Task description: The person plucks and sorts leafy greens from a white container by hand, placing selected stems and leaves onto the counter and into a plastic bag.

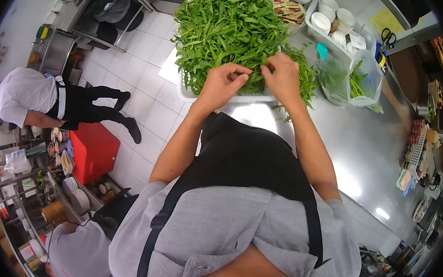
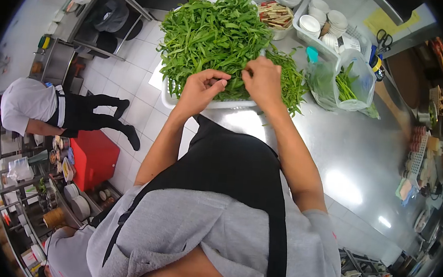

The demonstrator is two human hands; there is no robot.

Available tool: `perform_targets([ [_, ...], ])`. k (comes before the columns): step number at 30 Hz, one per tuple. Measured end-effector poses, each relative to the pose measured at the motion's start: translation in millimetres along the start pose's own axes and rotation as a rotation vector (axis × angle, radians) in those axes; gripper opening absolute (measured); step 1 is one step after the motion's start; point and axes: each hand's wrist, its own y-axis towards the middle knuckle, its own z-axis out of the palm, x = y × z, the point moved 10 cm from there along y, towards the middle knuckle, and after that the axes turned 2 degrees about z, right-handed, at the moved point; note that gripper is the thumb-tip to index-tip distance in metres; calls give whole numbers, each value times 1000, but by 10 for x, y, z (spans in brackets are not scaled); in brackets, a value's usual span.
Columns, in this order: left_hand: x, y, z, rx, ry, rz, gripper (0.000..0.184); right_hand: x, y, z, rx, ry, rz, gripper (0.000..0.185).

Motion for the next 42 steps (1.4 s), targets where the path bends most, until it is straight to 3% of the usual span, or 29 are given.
perform_targets([
  [2, 74, -28, -105, -58, -13, -23, 22, -121, 43, -165, -41, 105, 69, 11],
  [5, 91, -72, -168, -124, -94, -14, 21, -502, 38, -369, -51, 612, 262, 10],
  [8, -138, -92, -106, -116, -254, -9, 22, -300, 30, -705, -55, 994, 250, 13],
  [11, -469, -47, -13, -78, -373, 5, 22, -233, 20, -752, -3, 1128, 222, 20],
  [18, -753, 111, 347, 112, -261, 50, 23, -137, -8, -617, 53, 1102, 234, 23],
  [21, -553, 150, 435, 105, -359, -25, 24, -120, -29, -544, 87, 1086, 232, 29],
  [29, -348, 127, 241, -100, -517, 21, 21, -300, -175, -413, 74, 1028, 317, 43],
  [33, -446, 121, 272, -77, -666, 108, 16, -130, -277, -223, 279, 1004, 248, 38],
  [36, -579, 103, 282, 6, -590, 233, 17, -13, -266, -199, 271, 1041, 257, 29],
  [39, -568, 109, 253, 3, -307, 323, 19, -30, -260, -169, 245, 1010, 281, 27],
  [42, -609, 87, 291, 50, -533, 275, 22, -34, -288, -70, 292, 1079, 341, 23],
])
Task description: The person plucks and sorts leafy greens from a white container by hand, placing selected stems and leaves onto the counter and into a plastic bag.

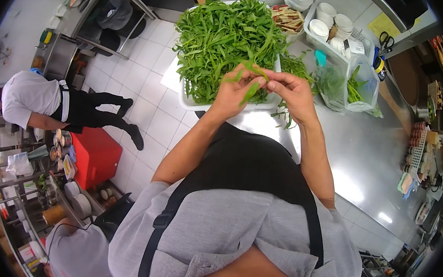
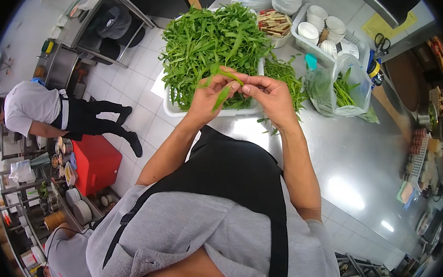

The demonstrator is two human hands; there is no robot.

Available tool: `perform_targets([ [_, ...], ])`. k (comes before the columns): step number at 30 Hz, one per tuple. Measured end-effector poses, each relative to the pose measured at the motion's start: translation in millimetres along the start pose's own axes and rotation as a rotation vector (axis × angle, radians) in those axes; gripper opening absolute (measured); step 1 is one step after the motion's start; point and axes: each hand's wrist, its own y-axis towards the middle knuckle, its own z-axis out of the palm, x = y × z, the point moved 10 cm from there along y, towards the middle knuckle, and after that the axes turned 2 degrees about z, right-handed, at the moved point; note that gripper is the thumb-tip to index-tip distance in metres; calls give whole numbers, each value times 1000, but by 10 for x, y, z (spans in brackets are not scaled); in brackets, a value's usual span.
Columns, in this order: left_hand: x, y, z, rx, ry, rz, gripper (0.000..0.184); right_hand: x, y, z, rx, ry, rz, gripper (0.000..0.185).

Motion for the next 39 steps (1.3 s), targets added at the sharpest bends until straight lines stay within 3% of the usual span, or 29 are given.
perform_targets([
  [3, -6, -39, 0, -179, -129, -47, 23, -50, 14, -54, -49, -5, -40, 19],
  [9, 131, -198, -198, -364, -92, -93, 20, -71, -13, -39, -95, -35, -51, 16],
  [15, 179, -177, -179, -331, -63, -57, 13, -40, -40, 11, -111, -26, -84, 15],
  [18, 205, -224, -175, -357, 10, -79, 9, -81, -52, -161, -239, -160, -142, 13],
  [22, 162, -281, -508, -652, -70, -20, 11, -7, -118, -555, -485, -137, -264, 9],
  [23, 91, -278, -602, -680, -110, 28, 9, -21, -110, -746, -539, -244, -235, 11],
  [25, -115, -294, -780, -740, -190, 123, 7, 257, -187, -794, -581, -1176, -302, 17],
  [28, -165, -357, -1047, -761, -138, 136, 5, 284, -208, -702, -505, -1018, -171, 19],
  [31, -119, -402, -1097, -735, -173, 111, 4, 185, -78, -183, -240, -914, -141, 14],
  [34, -97, -381, -977, -673, -142, 40, 6, 42, 17, 273, -137, -1374, -223, 11],
  [37, -51, -385, -892, -641, -215, 25, 10, -201, 166, 432, 32, -1502, -216, 9],
  [39, -34, -424, -914, -688, -298, 21, 16, -90, 214, 363, 14, -1345, -213, 11],
])
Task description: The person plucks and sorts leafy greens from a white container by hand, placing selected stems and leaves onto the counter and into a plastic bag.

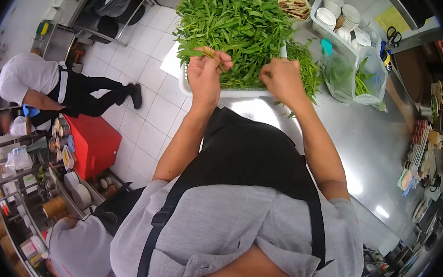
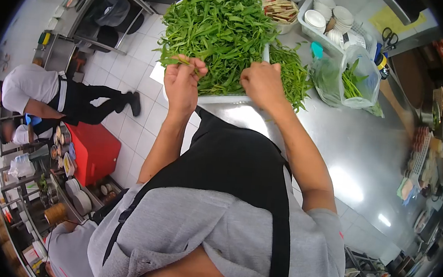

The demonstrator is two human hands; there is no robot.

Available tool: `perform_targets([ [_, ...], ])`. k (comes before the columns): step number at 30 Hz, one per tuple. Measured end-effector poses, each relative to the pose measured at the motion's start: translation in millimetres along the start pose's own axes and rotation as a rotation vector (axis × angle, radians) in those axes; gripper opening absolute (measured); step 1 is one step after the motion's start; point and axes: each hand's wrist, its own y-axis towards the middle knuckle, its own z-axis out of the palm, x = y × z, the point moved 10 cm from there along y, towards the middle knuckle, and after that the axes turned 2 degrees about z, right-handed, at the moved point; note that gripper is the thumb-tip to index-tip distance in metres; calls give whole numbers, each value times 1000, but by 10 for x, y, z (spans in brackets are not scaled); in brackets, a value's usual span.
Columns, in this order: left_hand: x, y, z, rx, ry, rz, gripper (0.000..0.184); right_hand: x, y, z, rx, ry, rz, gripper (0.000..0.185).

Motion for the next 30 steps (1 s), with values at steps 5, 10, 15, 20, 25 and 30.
perform_targets([
  [5, 101, -10, -125, 58, -134, -111, 19, -380, 69, -380, 34, 637, 176, 18],
  [10, 221, -66, 111, 208, -27, -229, 9, -448, 91, -525, 36, 1010, 258, 21],
  [15, 171, -195, 432, 331, 429, -158, 17, -328, 94, -597, 46, 1015, 224, 21],
  [20, 98, -280, 656, 468, 823, -129, 21, -118, 99, -662, 63, 966, 124, 21],
  [25, 304, -262, 563, 517, 719, -66, 19, -91, 47, -728, -67, 1022, 138, 20],
  [30, -106, -41, 242, 230, 448, -29, 10, -396, -4, -649, -149, 808, 192, 18],
])
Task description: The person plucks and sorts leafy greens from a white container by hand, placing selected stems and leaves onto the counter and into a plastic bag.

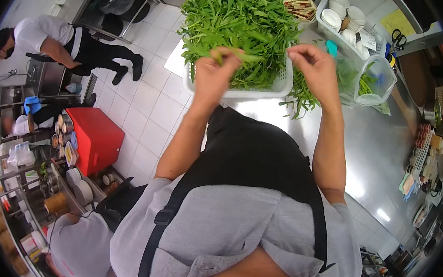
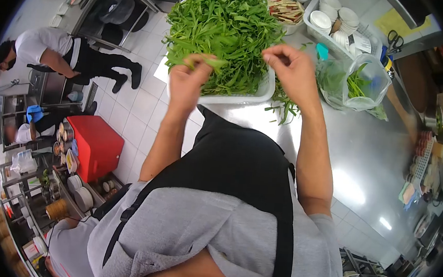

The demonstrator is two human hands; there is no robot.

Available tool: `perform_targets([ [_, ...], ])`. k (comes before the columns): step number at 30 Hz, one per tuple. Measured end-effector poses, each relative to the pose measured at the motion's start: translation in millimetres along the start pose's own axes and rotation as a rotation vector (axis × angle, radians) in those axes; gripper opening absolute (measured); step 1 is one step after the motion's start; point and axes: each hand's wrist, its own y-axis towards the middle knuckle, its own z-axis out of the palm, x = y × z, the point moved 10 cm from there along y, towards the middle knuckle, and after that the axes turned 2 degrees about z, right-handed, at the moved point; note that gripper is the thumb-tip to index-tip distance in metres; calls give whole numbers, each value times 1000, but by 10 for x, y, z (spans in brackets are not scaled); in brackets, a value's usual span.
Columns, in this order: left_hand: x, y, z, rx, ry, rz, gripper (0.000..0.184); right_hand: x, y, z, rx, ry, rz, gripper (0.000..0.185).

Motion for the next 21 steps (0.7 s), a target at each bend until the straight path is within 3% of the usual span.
perform_targets([
  [2, 64, 115, -413, -149, -175, -57, 4, -93, -91, 232, 223, -192, 29, 16],
  [6, -85, 205, -594, -64, -497, -12, 17, -113, -213, 850, 389, -372, -52, 14],
  [9, -60, 191, -618, -62, -508, -11, 22, -274, -157, 1192, 337, -674, -81, 14],
  [12, -37, 148, -571, -68, -528, -24, 23, -433, -33, 1382, 348, -787, -44, 17],
  [13, -28, 150, -589, -80, -539, -27, 24, -303, -22, 1295, 285, -685, -115, 16],
  [17, 47, 32, -717, -129, -606, -106, 24, -269, 45, 803, 243, -121, 10, 20],
  [20, 183, -25, -622, -68, -625, -207, 21, -294, -17, 533, 251, 155, 272, 19],
  [21, 161, -45, -529, -80, -626, -216, 12, -315, -14, 497, 235, 246, 263, 16],
])
